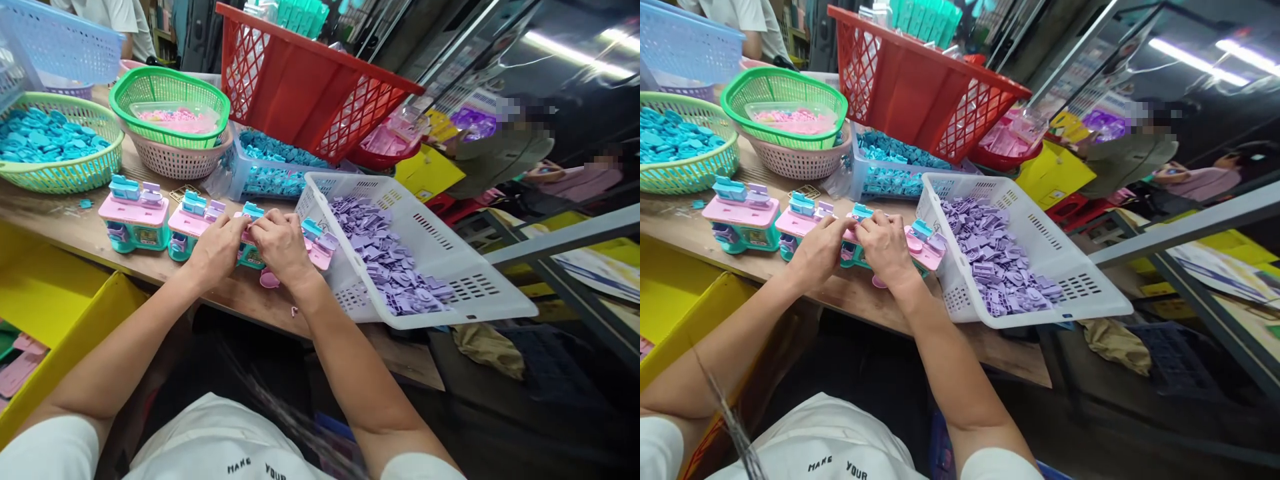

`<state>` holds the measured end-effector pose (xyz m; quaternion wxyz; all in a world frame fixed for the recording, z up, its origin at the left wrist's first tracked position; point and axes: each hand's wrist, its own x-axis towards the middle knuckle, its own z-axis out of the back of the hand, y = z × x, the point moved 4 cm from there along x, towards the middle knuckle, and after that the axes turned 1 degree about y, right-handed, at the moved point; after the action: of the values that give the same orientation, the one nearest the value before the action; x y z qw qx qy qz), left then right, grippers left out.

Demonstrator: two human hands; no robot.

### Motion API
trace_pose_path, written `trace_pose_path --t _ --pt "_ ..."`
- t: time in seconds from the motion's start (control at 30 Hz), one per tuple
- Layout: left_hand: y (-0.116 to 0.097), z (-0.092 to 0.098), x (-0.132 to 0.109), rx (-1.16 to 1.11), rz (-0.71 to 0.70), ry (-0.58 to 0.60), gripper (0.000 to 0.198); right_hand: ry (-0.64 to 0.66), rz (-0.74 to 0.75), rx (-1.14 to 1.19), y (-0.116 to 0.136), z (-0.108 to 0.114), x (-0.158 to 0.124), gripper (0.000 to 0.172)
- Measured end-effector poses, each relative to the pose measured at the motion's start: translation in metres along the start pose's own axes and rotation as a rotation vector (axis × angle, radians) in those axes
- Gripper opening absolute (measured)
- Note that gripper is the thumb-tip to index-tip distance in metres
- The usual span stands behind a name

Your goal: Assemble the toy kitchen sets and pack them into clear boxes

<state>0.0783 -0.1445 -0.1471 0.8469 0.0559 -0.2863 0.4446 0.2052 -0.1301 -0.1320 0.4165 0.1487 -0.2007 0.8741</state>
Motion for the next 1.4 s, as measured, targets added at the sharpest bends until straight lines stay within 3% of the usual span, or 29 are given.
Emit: trace_pose_path --t 0.23,0.37,0.5,0.6,0.7,0.8,0.87,1.0,1.2,1.4 --pt "-0.001 -0.002 0.012 0.101 0.007 0.117 0.031 0.108 0.031 -0.057 0.012 0.008 0.007 0.028" --pt "-0.003 -0.003 0.019 0.132 -0.012 0.192 0.026 0.126 -0.026 -0.018 0.016 0.005 0.008 0.030" --pt "-0.002 0.001 0.016 0.084 0.026 0.154 0.027 0.138 -0.084 0.109 0.004 0.008 0.000 0.028" --pt "-0.009 0.004 -0.004 0.015 -0.028 -0.003 0.035 -0.022 -0.140 0.266 -0.012 0.019 -0.041 0.024" --pt "-0.030 -0.007 -0.031 -0.079 -0.108 -0.117 0.030 -0.147 -0.281 0.397 -0.024 0.017 -0.109 0.021" --pt "-0.054 -0.035 -0.042 -0.104 -0.025 0.001 0.021 -0.086 -0.407 0.441 -0.026 0.000 -0.164 0.016" --pt "-0.064 -0.053 -0.039 -0.061 0.113 0.112 0.024 -0.049 -0.465 0.451 -0.025 -0.008 -0.181 0.014" --pt "-0.070 -0.071 -0.021 0.019 0.281 0.204 0.032 -0.012 -0.470 0.458 -0.026 -0.009 -0.177 0.010" --pt "-0.072 -0.068 -0.019 0.007 0.188 0.096 0.026 0.002 -0.438 0.478 -0.028 -0.006 -0.173 0.015" --pt "-0.081 -0.060 -0.033 -0.028 0.125 0.177 0.028 0.053 -0.433 0.436 -0.026 -0.005 -0.171 0.010"
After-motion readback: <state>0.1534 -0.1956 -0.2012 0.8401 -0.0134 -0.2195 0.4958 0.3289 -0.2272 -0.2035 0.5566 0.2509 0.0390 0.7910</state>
